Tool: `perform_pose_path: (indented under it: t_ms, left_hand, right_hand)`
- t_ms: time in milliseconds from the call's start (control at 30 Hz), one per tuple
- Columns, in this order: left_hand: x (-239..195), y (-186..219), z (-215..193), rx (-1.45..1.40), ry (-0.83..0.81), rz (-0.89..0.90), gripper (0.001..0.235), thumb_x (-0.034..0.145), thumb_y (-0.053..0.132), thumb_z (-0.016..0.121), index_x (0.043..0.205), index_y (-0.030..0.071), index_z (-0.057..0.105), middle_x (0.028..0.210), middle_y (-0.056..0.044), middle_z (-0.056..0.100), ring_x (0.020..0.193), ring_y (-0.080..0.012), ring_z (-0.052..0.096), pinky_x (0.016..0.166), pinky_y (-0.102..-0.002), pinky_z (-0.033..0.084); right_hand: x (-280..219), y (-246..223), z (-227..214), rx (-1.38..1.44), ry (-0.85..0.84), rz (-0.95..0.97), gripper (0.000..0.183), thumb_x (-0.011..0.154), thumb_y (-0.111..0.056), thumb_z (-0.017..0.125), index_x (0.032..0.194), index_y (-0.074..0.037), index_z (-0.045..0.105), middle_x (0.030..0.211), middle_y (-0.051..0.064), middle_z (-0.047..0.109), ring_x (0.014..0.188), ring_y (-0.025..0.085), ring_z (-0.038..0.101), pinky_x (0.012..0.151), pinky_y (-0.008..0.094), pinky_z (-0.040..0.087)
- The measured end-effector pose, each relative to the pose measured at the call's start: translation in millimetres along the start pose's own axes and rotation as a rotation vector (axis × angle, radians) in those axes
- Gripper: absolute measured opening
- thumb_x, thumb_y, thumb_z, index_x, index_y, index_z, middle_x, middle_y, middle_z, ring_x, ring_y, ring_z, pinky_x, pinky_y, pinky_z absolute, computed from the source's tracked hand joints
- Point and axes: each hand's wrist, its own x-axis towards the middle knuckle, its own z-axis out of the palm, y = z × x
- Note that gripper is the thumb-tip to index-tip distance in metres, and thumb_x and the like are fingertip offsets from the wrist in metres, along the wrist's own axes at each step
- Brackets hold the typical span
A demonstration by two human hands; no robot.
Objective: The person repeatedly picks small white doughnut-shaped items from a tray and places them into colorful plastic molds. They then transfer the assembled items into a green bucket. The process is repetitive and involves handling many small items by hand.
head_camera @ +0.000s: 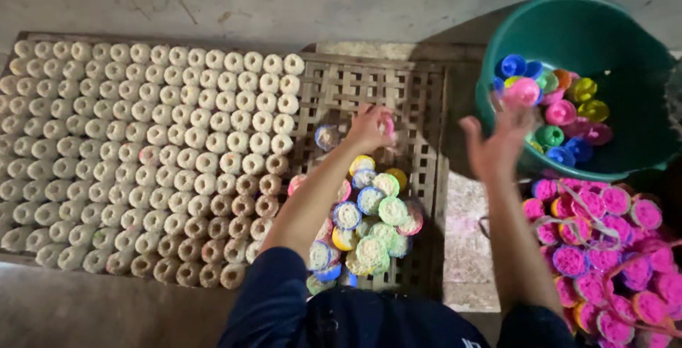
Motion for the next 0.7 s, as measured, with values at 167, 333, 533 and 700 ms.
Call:
perform_pose_path:
  t_ms: [167,333,533,700]
  left_hand:
    - [-16.6,16.0,-10.0,-0.214,-0.090,-0.096,0.054,0.063,0.017,0.092,0.112,0.014,0.069,0.105,-0.009,0.070,0.095,-0.0223,0.071,0.085,-0.034,0.059]
    - [-16.4,30.2,-43.9,-0.585,-0.083,0.004,0.055,0.071,0.018,0.090,0.118,0.009,0.063,0.115,-0.003,0.071,0.107,-0.0172,0.071,0.097,-0.033,0.058]
    - [-18.0,45.6,-60.9,-0.893,-0.238,0.126,0.051,0.079,0.016,0.095,0.122,0.001,0.072,0.151,-0.007,0.051,0.136,-0.0241,0.057,0.115,-0.040,0.048]
    - [-39.1,25.5,-52.7,-0.850,-0.259,-0.193,0.076,0.077,0.030,0.087,0.144,0.016,0.053,0.145,-0.004,0.054,0.136,-0.0215,0.054,0.109,-0.041,0.051]
  right_hand:
    - [-42.3,-26.4,103.6,1.071,-0.722,0.533,0.034,0.100,-0.026,0.070,0.123,-0.001,0.069,0.106,0.005,0.074,0.092,0.011,0.070,0.083,0.025,0.057]
    - [-26.5,-29.9,116.9,1.542,-0.941,0.803,0.025,0.099,-0.016,0.068,0.120,-0.003,0.066,0.100,0.004,0.073,0.080,0.012,0.067,0.073,0.027,0.056]
    - [-8.4,-38.1,75.7,1.630,-0.997,0.702,0.039,0.088,-0.003,0.073,0.126,-0.007,0.066,0.096,0.006,0.071,0.073,0.013,0.066,0.064,0.026,0.054]
    - [-23.5,-57.2,63.8,1.016,-0.453,0.298,0.039,0.086,-0.013,0.084,0.115,0.000,0.062,0.096,0.008,0.068,0.080,0.018,0.066,0.070,0.032,0.055]
